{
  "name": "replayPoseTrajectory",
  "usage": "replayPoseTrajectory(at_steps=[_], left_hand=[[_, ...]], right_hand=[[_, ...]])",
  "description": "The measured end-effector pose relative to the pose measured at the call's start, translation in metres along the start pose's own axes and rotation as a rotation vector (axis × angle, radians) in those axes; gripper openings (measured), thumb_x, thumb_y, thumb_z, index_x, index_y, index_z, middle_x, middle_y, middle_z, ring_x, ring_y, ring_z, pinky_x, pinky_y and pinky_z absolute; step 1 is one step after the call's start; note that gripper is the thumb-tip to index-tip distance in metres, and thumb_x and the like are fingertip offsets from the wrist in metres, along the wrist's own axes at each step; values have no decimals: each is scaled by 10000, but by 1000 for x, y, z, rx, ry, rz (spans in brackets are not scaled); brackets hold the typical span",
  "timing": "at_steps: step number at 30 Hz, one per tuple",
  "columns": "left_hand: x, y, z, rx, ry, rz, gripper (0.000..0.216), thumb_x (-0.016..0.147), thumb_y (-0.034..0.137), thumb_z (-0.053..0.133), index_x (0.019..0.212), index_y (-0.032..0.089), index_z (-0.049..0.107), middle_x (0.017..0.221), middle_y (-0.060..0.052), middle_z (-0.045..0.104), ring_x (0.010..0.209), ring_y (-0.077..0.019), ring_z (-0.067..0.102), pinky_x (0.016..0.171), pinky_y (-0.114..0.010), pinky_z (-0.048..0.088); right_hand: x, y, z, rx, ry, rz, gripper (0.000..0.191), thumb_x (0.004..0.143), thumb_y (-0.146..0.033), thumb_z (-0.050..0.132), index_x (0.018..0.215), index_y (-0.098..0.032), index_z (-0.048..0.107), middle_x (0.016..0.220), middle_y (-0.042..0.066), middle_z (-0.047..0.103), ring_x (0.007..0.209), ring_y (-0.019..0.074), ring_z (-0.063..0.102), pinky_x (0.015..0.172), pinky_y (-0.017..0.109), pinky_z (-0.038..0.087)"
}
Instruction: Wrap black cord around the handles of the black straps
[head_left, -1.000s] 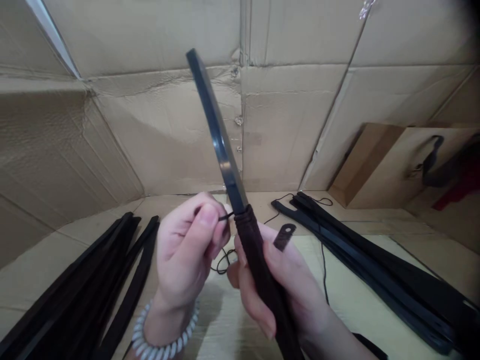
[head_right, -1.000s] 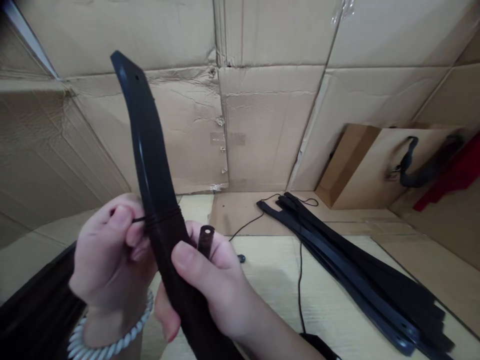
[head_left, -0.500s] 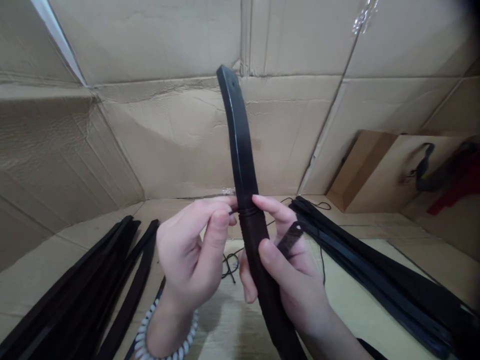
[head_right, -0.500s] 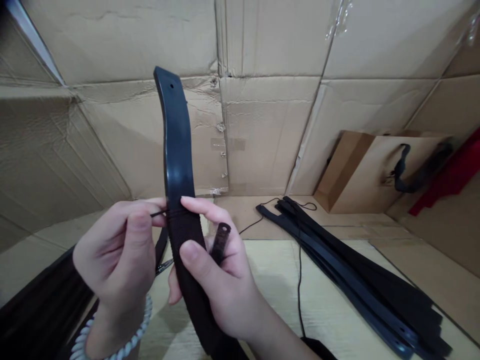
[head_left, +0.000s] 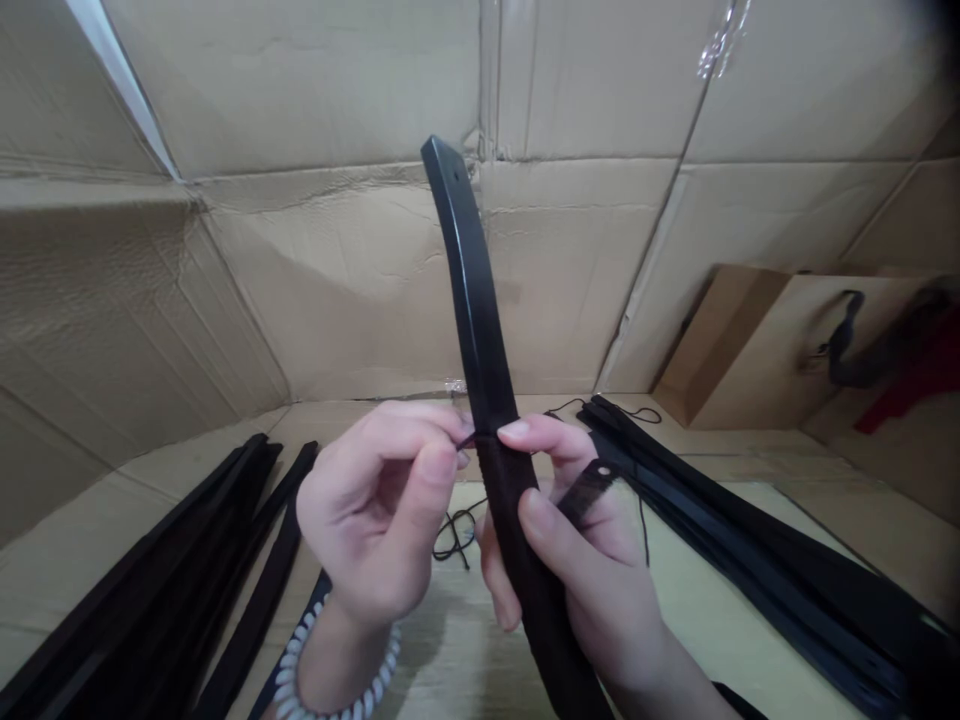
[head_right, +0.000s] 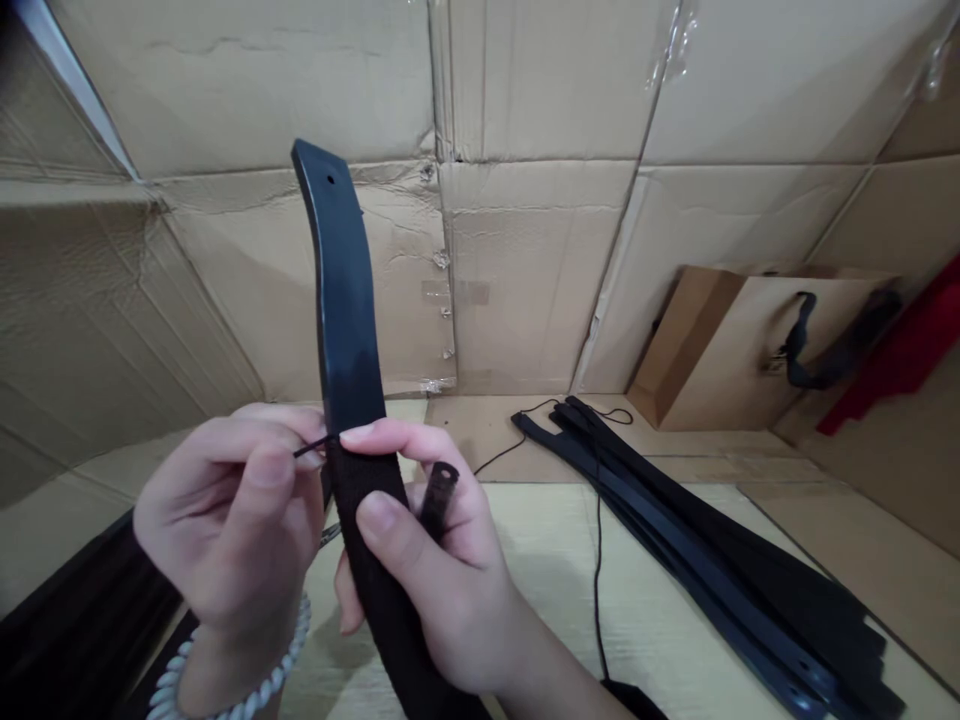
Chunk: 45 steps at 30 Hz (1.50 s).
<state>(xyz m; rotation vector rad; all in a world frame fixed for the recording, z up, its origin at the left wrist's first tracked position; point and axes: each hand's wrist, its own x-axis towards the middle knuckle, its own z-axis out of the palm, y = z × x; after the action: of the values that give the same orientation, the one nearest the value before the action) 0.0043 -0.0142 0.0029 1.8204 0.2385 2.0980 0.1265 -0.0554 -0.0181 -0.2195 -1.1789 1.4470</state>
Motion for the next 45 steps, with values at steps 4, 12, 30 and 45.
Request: replayPoseTrajectory(at_steps=[4,12,30,45], left_hand=[[1,6,3,153,20,54,144,911,95,597,808,156,677,850,-15,686,828,-102,635,766,-224,519],[0,22,-3,36,-8,-299,175,961,192,569,920,253,728,909,6,709,875,-109,652,764,-196,560],[6,24,-8,-62,7,-355,177,927,173,609,802,216,726,821,-15,710,759,-109,676,705,-184,593],[1,29,-5,199,30,-170,172,924,143,604,846,242,722,817,-20,687,764,-151,623,618,-280,512]], right_hand=[[0,-2,0,-4,20,-4,230,989,-295,488,1178,-398,571,621,-66,641,444,33,502,441,127,412],[-1,-2,3,-123,61,-40,263,970,-299,530,1205,-410,572,636,-57,631,468,46,538,437,137,421],[0,-3,2,-205,141,-10,515,933,-267,597,1393,-441,444,637,-24,664,521,109,580,484,221,463],[-1,-4,2,-382,159,-78,539,938,-263,578,1415,-462,425,623,-33,587,522,122,564,486,249,487]])
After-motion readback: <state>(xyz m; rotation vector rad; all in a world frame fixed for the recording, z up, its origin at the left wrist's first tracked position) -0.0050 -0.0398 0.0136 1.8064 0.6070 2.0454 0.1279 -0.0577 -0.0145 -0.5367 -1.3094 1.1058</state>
